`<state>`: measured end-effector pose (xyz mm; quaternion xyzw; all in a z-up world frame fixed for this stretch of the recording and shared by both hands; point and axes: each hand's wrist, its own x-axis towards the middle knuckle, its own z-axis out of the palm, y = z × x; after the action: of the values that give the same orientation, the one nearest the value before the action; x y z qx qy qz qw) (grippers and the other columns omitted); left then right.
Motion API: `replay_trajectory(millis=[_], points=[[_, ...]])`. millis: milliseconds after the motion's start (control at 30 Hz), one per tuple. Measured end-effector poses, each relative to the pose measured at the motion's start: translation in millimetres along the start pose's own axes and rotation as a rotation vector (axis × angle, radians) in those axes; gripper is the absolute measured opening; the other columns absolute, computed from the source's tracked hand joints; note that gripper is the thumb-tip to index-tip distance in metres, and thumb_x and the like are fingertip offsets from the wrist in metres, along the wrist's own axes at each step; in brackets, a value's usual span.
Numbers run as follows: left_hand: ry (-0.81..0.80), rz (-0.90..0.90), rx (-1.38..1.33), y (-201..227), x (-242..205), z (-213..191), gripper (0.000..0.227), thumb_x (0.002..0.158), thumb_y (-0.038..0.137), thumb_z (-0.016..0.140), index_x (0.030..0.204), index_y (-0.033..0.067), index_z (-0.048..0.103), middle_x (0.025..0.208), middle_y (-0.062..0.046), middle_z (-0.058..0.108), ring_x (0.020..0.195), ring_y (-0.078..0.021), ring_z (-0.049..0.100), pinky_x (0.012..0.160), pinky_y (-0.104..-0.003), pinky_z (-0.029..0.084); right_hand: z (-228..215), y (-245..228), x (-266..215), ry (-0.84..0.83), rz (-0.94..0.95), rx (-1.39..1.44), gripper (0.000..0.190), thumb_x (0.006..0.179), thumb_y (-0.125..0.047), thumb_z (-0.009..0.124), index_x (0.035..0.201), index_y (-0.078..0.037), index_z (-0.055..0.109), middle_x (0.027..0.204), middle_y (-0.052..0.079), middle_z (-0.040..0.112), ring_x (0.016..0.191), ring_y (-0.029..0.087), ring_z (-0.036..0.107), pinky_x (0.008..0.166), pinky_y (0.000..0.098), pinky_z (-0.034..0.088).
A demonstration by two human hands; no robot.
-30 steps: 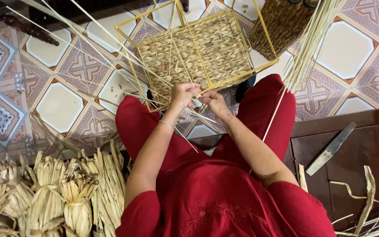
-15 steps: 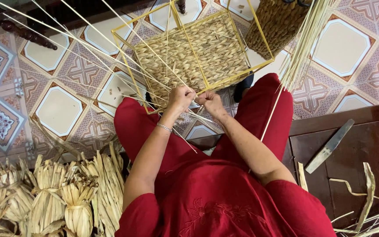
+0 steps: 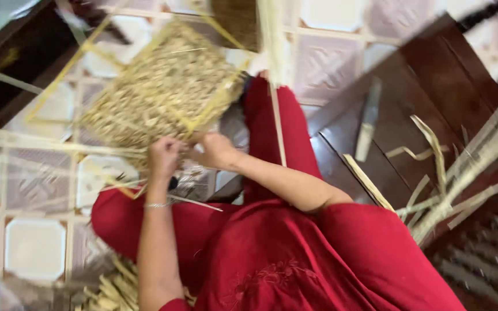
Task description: The person weaves a basket on a frame by threading and intertwining dried plant strips through the wire structure by hand, trimming excess material with scissors, and weaving additional strips around the edges.
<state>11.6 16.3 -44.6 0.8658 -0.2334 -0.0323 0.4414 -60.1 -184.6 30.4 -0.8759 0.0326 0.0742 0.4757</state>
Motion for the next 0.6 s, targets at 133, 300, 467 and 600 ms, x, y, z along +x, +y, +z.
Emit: replay_trajectory(millis=[133,300,467,600], points=[[-0.105,-0.484,-0.264,12.8,4.5,-8.5,0.009,0.095,0.002,0.070,0.098,-0.0057,0.071,0.077,-0.011,0.071,0.048,-0.0139,0.062,0.040,-0.029,0.053,-94.0,-44.7,-57.6,-0.156,-0.265,0.323,0.020,0.091,-0.020,0.074,0.105,-0.006,0.074,0.097,0.009,0.077,0.089,0.020,0.076,0.080,0.0332,0.060],[-0.113,-0.541,-0.446,22.8,8.9,-14.0,0.009,0.095,-0.001,0.071,0.101,-0.0069,0.070,0.079,-0.013,0.070,0.045,-0.0131,0.059,0.040,-0.030,0.056,-181.9,-14.2,-110.7,0.122,-0.378,0.275,0.011,0.098,-0.011,0.071,0.105,-0.003,0.073,0.098,0.008,0.076,0.091,0.016,0.074,0.081,0.0298,0.059],[-0.119,-0.635,-0.518,15.9,9.3,-17.4,0.017,0.094,-0.001,0.073,0.109,-0.0083,0.072,0.080,-0.013,0.070,0.045,-0.0113,0.056,0.042,-0.028,0.056,-255.5,70.9,-166.7,0.417,0.109,0.429,0.013,0.102,-0.012,0.066,0.106,-0.002,0.073,0.095,0.004,0.074,0.086,0.013,0.070,0.079,0.0290,0.059],[-0.185,-0.656,-0.509,13.2,12.8,-25.3,0.021,0.094,0.000,0.073,0.113,-0.0098,0.070,0.080,-0.014,0.071,0.045,-0.0113,0.057,0.043,-0.029,0.057,-279.2,141.4,-218.3,0.597,0.320,0.502,0.017,0.107,-0.018,0.065,0.107,-0.002,0.071,0.093,0.006,0.072,0.082,0.011,0.068,0.077,0.0292,0.057]])
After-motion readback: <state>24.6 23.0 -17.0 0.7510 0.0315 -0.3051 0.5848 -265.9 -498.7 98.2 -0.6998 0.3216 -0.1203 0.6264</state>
